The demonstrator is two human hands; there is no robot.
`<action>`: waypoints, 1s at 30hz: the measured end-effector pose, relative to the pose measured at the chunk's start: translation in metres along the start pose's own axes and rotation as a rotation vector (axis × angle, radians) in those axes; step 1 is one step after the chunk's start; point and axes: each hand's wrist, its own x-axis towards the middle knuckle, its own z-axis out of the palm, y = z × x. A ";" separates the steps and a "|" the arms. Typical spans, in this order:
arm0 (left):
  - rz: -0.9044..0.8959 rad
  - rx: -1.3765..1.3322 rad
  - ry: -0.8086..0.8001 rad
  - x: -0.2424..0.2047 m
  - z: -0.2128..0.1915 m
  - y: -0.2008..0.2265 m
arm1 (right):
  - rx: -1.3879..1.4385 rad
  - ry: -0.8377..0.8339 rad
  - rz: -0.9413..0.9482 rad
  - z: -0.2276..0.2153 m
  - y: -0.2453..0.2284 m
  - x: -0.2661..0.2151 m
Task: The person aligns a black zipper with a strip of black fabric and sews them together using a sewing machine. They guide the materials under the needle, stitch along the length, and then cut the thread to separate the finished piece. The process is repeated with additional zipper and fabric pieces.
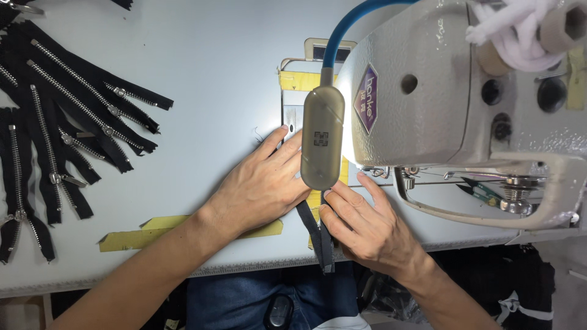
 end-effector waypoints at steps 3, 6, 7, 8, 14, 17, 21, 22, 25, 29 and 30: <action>0.011 0.003 -0.021 -0.002 0.000 -0.001 | 0.000 -0.021 -0.027 0.000 0.002 0.001; -0.006 0.045 -0.038 -0.003 0.003 -0.006 | 0.000 -0.012 -0.025 0.000 0.010 0.007; -0.019 0.049 -0.046 -0.004 0.005 -0.006 | -0.021 -0.007 -0.041 0.000 0.013 0.010; -0.034 0.054 -0.055 -0.007 0.008 -0.007 | -0.041 -0.001 -0.057 0.001 0.016 0.013; -0.034 -0.067 0.096 -0.011 -0.005 0.002 | 0.126 0.045 0.058 0.011 0.008 0.007; -0.166 -0.109 0.189 -0.009 -0.025 0.031 | 0.389 0.320 0.436 0.023 -0.018 -0.007; -0.250 -0.203 0.094 -0.029 -0.013 0.065 | 0.627 0.543 0.909 0.031 -0.041 -0.004; -0.213 -0.100 0.036 -0.033 -0.008 0.070 | 0.485 0.508 0.852 0.030 -0.043 -0.002; -0.174 0.009 -0.006 -0.039 -0.002 0.073 | 0.321 0.429 0.706 0.030 -0.046 -0.001; -0.053 0.029 -0.048 -0.040 -0.006 0.058 | 0.201 0.331 0.472 0.033 -0.039 -0.006; -0.056 0.024 -0.048 -0.040 -0.006 0.055 | 0.202 0.326 0.473 0.032 -0.037 -0.005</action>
